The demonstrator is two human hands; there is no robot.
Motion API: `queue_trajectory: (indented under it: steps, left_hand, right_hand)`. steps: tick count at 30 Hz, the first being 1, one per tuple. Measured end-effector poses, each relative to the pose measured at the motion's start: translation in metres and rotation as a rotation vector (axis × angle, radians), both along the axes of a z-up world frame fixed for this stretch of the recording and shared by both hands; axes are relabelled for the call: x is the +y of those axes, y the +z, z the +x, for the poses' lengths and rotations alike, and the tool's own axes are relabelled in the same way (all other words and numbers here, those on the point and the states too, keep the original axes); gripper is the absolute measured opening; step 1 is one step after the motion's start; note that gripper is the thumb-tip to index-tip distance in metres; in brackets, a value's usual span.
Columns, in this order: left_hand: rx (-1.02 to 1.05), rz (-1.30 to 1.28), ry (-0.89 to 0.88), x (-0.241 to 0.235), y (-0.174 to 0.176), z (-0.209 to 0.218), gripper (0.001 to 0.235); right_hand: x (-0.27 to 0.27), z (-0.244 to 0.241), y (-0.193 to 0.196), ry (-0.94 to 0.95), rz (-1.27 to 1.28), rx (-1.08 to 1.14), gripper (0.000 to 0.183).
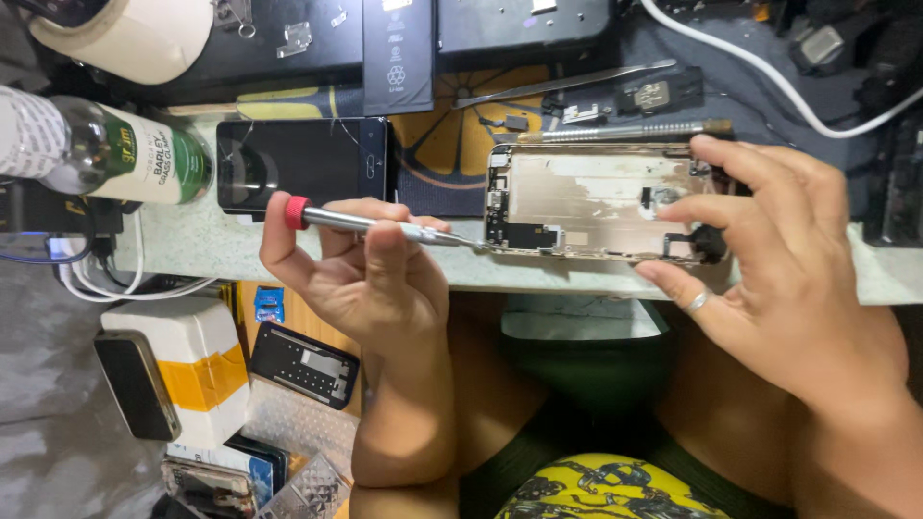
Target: The person uses a screwdriver to remove screws from the internal frame of a disassembled smartphone. They carefully unscrew multiple fasteners around the device's chassis while holding the phone steady.
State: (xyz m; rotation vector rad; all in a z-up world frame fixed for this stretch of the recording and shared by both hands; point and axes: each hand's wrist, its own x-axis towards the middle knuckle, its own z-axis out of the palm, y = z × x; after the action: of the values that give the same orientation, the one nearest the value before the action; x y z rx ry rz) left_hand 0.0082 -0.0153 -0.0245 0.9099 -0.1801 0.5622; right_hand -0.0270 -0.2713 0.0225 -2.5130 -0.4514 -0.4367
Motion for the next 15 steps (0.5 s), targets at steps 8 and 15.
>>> queue_trajectory:
  steps: [8, 15]
  left_hand:
    - [0.041, 0.285, -0.099, 0.001, -0.001, -0.018, 0.064]
    - [-0.014, 0.569, -0.113, -0.002, 0.002, -0.014, 0.066]
  right_hand:
    - [-0.003, 0.001, -0.008, -0.037, -0.069, 0.057, 0.056]
    - [-0.001, 0.003, -0.004, -0.053, -0.07, 0.066, 0.061]
